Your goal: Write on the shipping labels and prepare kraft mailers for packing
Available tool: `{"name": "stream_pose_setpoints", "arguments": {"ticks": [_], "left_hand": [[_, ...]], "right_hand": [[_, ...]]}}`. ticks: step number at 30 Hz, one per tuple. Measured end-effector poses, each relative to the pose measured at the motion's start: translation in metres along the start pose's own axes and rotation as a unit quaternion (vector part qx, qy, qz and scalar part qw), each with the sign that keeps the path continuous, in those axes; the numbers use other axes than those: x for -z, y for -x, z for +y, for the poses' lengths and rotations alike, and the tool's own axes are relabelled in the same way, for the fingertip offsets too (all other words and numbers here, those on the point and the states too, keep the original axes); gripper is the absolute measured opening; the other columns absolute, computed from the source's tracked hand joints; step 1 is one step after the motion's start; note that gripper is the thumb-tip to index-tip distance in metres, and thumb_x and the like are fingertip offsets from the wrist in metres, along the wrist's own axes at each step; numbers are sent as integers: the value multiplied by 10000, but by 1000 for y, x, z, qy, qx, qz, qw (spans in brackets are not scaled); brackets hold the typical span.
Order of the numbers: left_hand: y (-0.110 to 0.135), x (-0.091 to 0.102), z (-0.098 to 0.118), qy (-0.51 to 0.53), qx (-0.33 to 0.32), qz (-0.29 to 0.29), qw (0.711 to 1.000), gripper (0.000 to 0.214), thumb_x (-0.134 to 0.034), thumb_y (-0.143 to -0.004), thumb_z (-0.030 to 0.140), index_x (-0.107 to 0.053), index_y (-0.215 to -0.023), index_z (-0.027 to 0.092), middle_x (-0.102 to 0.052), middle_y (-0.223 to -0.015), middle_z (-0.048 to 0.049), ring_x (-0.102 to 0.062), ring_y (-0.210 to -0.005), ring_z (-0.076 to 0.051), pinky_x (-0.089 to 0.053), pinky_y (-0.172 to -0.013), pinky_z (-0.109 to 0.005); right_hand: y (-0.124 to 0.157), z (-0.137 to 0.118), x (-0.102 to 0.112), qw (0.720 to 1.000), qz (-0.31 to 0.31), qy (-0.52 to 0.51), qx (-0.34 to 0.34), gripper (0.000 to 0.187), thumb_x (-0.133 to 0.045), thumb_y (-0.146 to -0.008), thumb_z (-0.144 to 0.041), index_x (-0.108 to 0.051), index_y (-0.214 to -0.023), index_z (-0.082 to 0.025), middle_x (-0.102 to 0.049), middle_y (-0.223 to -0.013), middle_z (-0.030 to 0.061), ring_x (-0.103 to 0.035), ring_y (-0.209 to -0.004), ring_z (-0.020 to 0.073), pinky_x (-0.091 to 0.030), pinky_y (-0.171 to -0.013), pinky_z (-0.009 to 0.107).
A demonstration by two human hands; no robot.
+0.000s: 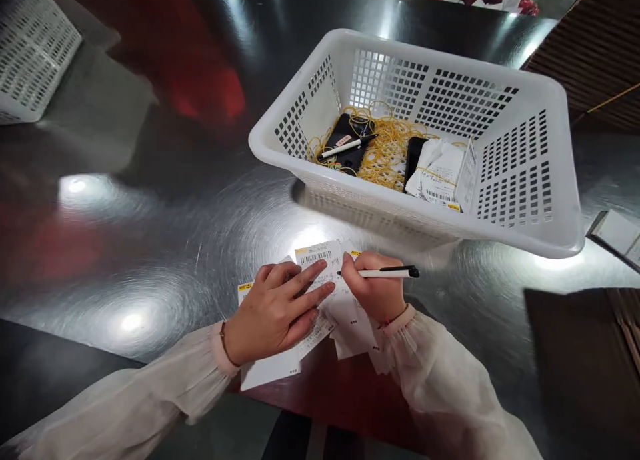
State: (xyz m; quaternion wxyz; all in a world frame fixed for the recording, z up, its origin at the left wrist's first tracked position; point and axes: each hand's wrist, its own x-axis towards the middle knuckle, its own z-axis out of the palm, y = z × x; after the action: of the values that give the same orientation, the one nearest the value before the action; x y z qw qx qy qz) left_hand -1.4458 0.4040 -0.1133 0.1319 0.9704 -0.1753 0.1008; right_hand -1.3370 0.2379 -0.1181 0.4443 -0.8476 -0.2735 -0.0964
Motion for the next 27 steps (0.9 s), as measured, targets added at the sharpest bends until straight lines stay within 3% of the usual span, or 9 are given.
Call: {"name": "stream_pose_setpoints", "arguments": {"ticks": [7,13,18,24,27], "left_hand": [[0,0,-1,5,-2,0,1000,372,-538,-867,301,-613,-1227,251,-567,-1373,-79,-489,-978,-285,-352,-751,-426],[-1,-1,0,2,-1,0,1000,376,-540,-865,293,-609,-1233,256,-563,-1379,-71,-494,-983,-286,-357,-753,-423],[-1,0,1,4,1,-1,1000,375,-544,-860,291,-617,-1227,256,-569,-1374,-74,-492,-984,-289,-358,-757,-428],[-1,-1,1,8,5,1,1000,375,-548,-855,280,-618,-1222,257,-570,-1373,-73,-499,-980,-288,-375,-754,-434],[1,0,0,26,5,21,999,355,-568,-827,258,-638,-1174,232,-602,-1327,-88,-512,-966,-286,-402,-759,-444]], "right_hand": [[-2,1,3,1000,-10,16,19,451,-592,-800,-204,-338,-427,-194,-364,-377,-64,-313,-369,57,-263,-409,242],[-1,0,1,1000,16,-1,-20,425,-593,-818,-195,-394,-442,-192,-406,-389,-62,-340,-379,59,-287,-429,243],[-3,2,2,1000,-9,-10,3,441,-581,-805,-204,-332,-442,-198,-342,-391,-75,-304,-371,56,-270,-414,239],[-2,0,3,1000,-16,2,-26,424,-575,-805,-212,-351,-445,-203,-379,-395,-60,-335,-389,69,-283,-421,249],[-2,0,3,998,19,-25,-53,430,-578,-795,-215,-337,-438,-205,-356,-385,-65,-316,-376,66,-278,-410,247]]}}
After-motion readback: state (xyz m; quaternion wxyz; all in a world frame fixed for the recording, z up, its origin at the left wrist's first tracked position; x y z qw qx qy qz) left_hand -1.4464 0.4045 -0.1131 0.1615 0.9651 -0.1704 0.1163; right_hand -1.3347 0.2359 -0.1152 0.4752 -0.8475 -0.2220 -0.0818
